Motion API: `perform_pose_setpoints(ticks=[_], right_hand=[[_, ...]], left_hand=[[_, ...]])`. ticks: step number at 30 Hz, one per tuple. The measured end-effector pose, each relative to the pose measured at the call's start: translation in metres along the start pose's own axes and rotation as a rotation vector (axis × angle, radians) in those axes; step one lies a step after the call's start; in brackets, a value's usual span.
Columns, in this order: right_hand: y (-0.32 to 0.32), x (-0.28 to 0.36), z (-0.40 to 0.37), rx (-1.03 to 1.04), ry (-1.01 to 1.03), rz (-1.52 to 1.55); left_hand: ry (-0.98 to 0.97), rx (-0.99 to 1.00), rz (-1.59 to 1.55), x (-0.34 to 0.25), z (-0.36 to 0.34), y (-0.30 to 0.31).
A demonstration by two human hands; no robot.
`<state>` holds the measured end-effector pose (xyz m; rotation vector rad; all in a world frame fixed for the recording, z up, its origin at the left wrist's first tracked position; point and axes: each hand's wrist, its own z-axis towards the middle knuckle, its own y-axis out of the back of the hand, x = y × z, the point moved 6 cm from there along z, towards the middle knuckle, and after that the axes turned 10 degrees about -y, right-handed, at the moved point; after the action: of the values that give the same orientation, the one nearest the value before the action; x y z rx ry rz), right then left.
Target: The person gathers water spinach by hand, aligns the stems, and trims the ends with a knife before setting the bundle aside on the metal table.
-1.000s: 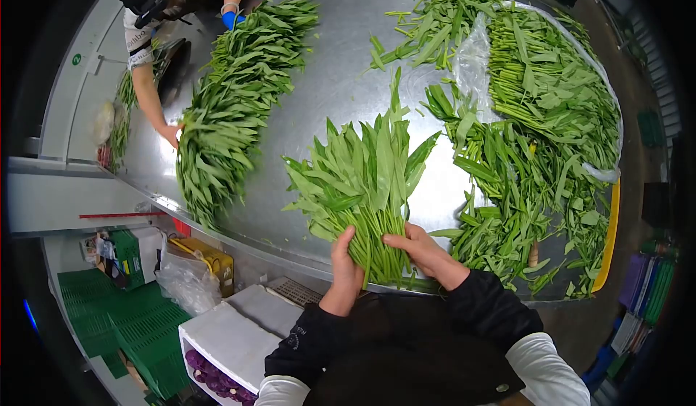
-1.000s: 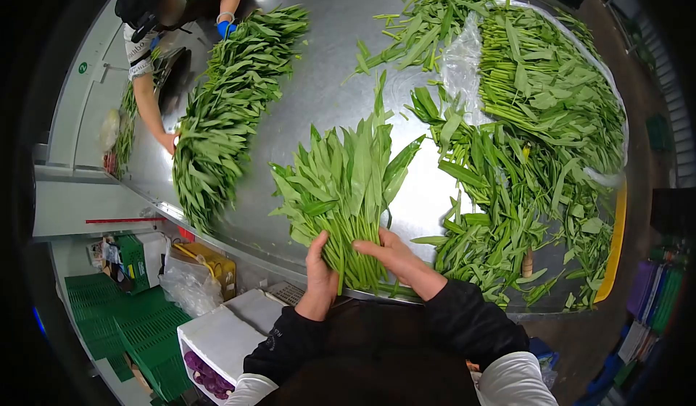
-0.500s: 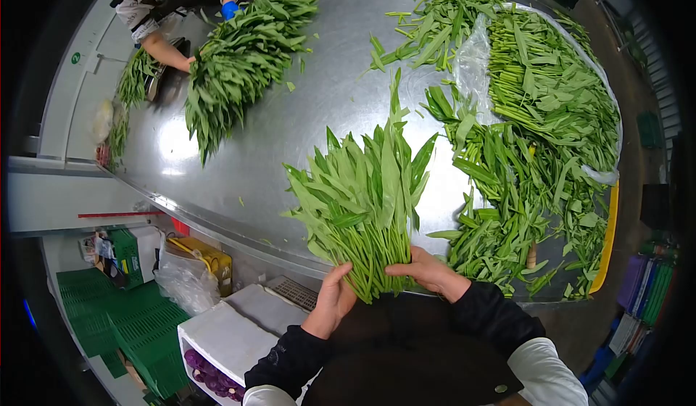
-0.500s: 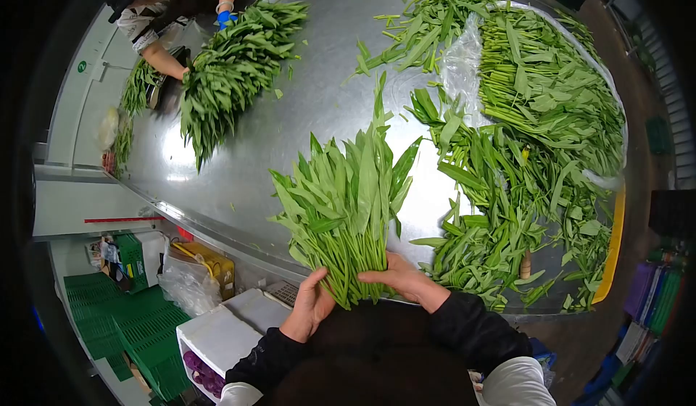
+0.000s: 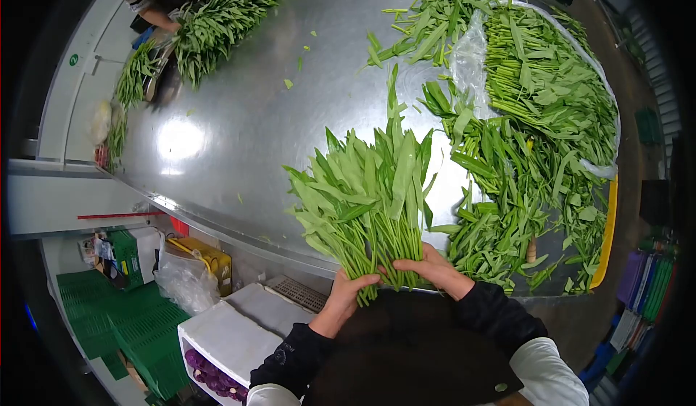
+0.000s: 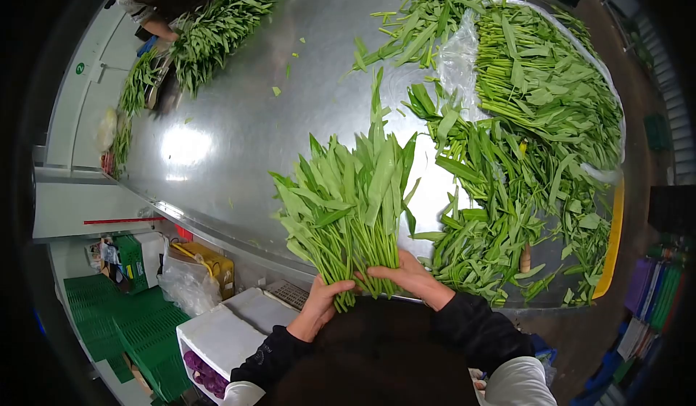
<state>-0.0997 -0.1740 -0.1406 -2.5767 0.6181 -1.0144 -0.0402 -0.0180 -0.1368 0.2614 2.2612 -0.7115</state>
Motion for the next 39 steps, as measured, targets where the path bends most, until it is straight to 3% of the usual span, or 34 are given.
perform_pose_setpoints(ticks=[5,6,10,12,13,14,15,16,18,20,21,22,24,26,29,32,36,38,39], right_hand=[[-0.009,0.014,-0.003,-0.020,0.166,-0.278],[-0.014,0.021,-0.006,-0.025,0.236,-0.322],[-0.035,0.058,-0.037,0.096,0.251,-0.244],[-0.038,0.073,-0.039,0.140,0.392,-0.204],[-0.019,0.041,-0.009,0.036,0.266,-0.022],[-0.016,0.036,0.000,0.033,0.267,-0.025],[-0.010,0.034,0.010,-0.048,0.111,0.066],[-0.006,0.037,0.018,-0.128,-0.040,0.159],[-0.016,0.055,-0.006,-0.053,0.037,0.169],[-0.022,0.102,-0.024,0.014,0.386,-0.012],[0.002,0.090,-0.003,-0.143,0.347,-0.146],[0.019,0.086,0.004,-0.144,0.349,-0.147],[0.063,0.079,0.020,-0.261,0.104,0.243],[0.065,0.123,-0.022,-0.348,0.359,0.161],[0.031,0.179,-0.072,-0.256,0.739,0.172],[0.007,0.175,-0.052,-0.293,0.748,0.080],[-0.020,0.085,0.047,-0.154,0.342,0.160],[-0.020,0.045,0.062,-0.072,0.028,0.157],[-0.015,0.040,0.062,-0.161,0.091,0.017]], left_hand=[[-0.024,-0.066,0.036,-0.006,-0.002,-0.003],[-0.100,-0.047,0.123,-0.015,-0.003,-0.007],[-0.239,0.099,0.180,-0.074,-0.025,-0.042],[-0.333,0.116,0.180,-0.077,-0.013,-0.037],[-0.207,0.057,0.134,-0.059,0.006,-0.018],[-0.081,-0.002,0.087,-0.040,0.022,0.000],[0.046,-0.105,0.066,-0.038,0.032,0.004],[0.036,-0.097,0.070,-0.048,0.036,0.002],[-0.095,0.027,-0.030,-0.075,0.015,-0.016],[-0.186,0.031,0.020,-0.095,0.020,-0.013],[-0.192,-0.084,0.036,-0.090,0.032,0.011],[-0.196,-0.202,0.051,-0.088,0.038,0.035],[-0.267,-0.306,-0.072,-0.110,0.039,0.077],[-0.556,-0.352,-0.139,-0.159,0.013,0.080],[-0.919,-0.256,-0.143,-0.202,-0.004,0.069],[-0.839,-0.310,-0.112,-0.181,0.016,0.041],[-0.221,-0.093,-0.332,-0.057,0.063,0.008],[-0.016,-0.161,-0.231,-0.008,0.064,0.017],[-0.008,-0.162,-0.232,-0.002,0.064,0.021]])
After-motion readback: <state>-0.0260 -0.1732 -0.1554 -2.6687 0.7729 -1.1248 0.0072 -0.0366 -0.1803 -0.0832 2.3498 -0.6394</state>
